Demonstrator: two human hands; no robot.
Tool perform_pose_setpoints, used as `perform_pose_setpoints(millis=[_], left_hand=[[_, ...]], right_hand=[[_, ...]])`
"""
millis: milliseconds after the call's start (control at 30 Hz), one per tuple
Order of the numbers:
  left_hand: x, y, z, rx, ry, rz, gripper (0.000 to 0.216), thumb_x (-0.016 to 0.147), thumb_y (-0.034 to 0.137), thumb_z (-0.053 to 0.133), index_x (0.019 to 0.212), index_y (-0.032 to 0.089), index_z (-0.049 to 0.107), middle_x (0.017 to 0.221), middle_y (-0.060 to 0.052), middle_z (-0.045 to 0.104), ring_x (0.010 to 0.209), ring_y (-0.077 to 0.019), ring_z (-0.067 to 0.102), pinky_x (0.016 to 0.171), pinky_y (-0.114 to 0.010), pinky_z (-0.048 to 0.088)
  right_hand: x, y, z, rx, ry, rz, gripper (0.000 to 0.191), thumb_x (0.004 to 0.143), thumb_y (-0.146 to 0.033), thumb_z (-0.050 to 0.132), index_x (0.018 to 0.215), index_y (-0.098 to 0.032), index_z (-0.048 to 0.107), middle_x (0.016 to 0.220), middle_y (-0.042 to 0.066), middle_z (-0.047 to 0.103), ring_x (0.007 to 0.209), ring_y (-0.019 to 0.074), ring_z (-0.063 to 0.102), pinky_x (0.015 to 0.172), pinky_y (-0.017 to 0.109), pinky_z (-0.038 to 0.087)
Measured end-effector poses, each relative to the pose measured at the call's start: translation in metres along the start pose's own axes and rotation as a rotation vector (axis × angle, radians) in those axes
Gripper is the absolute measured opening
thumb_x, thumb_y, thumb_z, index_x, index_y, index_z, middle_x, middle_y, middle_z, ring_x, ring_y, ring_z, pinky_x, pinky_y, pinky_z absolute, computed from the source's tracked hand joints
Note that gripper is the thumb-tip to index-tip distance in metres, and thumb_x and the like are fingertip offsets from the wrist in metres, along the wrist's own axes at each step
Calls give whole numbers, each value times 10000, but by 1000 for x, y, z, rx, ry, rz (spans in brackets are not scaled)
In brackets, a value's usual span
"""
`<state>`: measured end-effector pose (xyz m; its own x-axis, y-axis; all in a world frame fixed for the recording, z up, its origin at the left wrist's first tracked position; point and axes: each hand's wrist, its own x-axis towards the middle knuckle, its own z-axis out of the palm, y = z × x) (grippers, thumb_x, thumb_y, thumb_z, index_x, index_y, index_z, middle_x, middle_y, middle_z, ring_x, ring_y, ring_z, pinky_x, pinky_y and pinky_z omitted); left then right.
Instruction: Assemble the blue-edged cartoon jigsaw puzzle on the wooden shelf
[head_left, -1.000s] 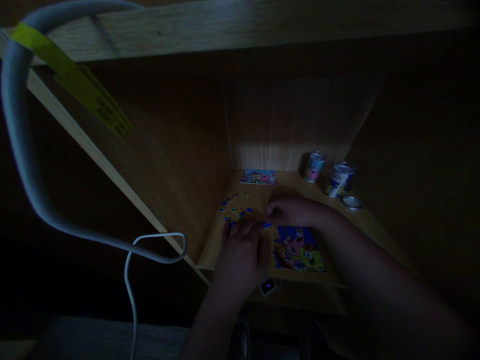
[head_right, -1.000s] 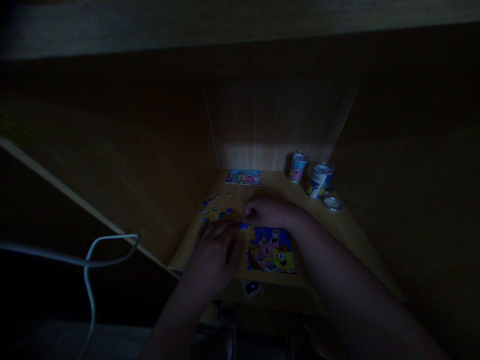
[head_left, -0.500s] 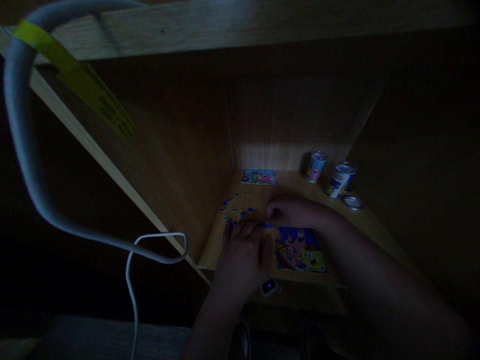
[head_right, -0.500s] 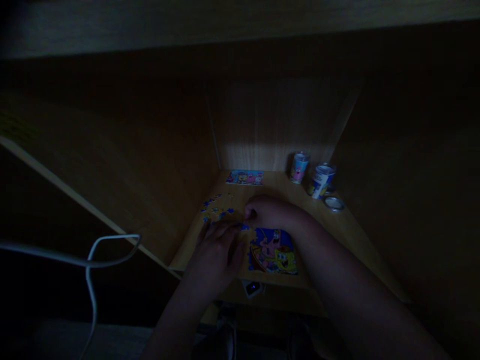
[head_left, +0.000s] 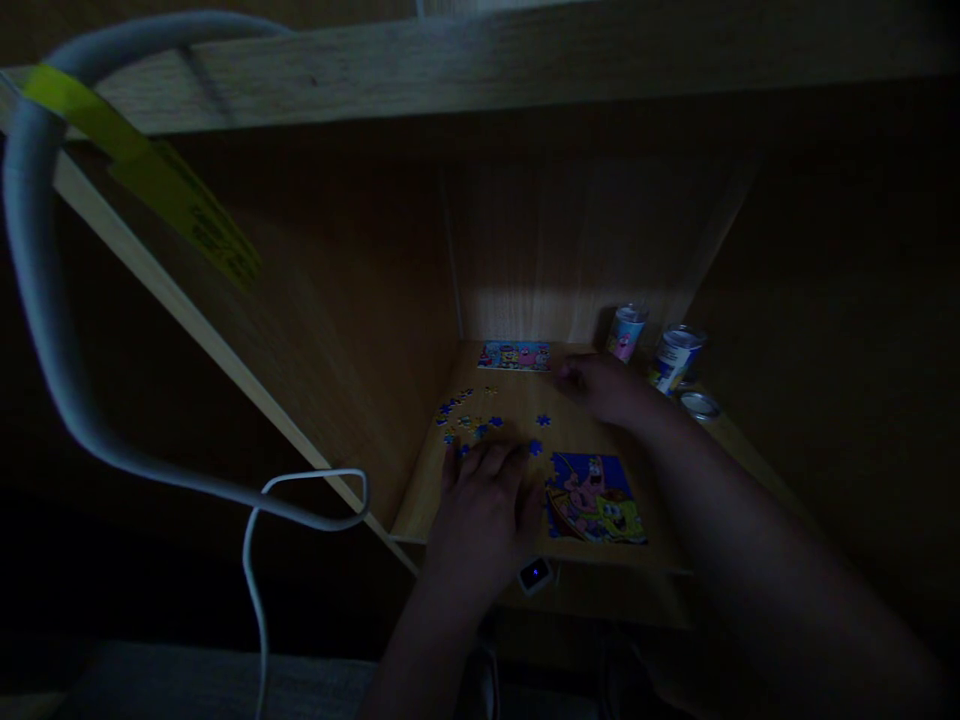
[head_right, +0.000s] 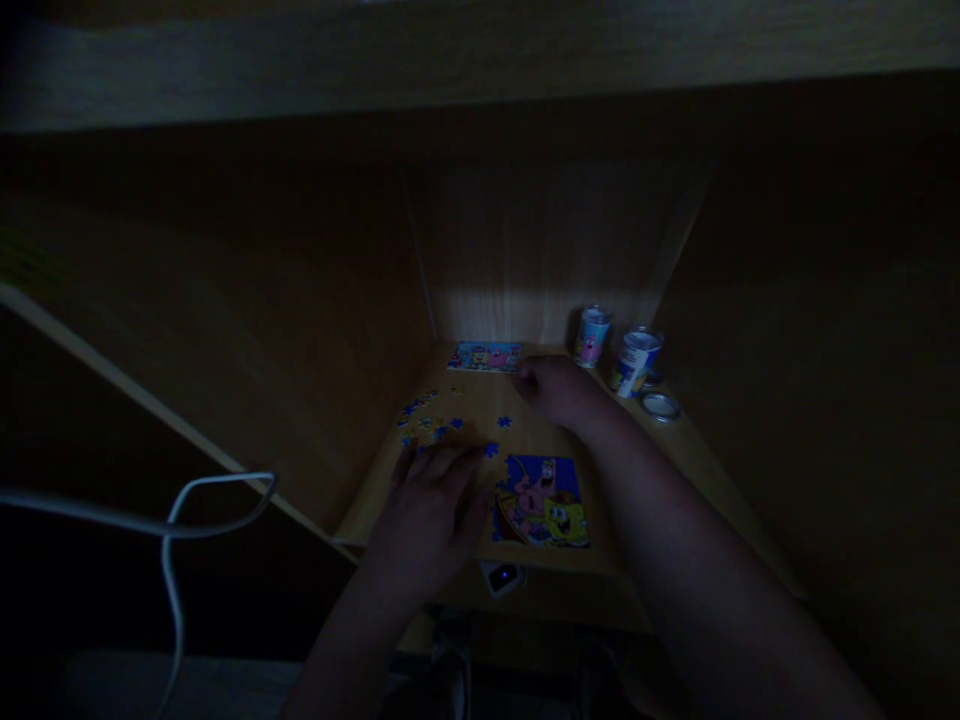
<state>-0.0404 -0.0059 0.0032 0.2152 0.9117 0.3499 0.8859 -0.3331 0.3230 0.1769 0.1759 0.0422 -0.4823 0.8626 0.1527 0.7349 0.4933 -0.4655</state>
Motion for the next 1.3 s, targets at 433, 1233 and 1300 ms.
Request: perform_pose_setpoints(millis=[433, 1233, 1300], left_hand=[[2, 1, -2, -33, 15, -30, 216, 1028, 231, 688, 1243, 237, 710, 1339, -99, 783, 1342, -336, 687, 1333, -693, 320], [1, 0, -1, -24, 10, -19, 340, 1024, 264, 693, 1364, 260, 697, 1402, -92, 754, 1385, -349, 648, 1343, -681, 313], [1, 0, -1, -21, 3, -15, 361, 1034, 285, 691, 1393, 255, 689, 1435, -92, 739, 1404, -349, 636, 1354, -686, 292]], right_hand=[[-11, -22, 16, 179, -386, -193, 163, 876, -353, 834, 991, -237, 835, 1000, 18, 827, 918, 194, 745, 809, 287, 531], [-13, -22, 19, 169, -395, -192, 99, 861, -229, 765, 950, -235, 807, 936, 1, 815, 853, 176, 727, 767, 274, 515], [-13, -23, 20, 174, -400, -190, 95, 891, -243, 746, 965, -233, 803, 923, 2, 814, 837, 175, 727, 746, 273, 509]])
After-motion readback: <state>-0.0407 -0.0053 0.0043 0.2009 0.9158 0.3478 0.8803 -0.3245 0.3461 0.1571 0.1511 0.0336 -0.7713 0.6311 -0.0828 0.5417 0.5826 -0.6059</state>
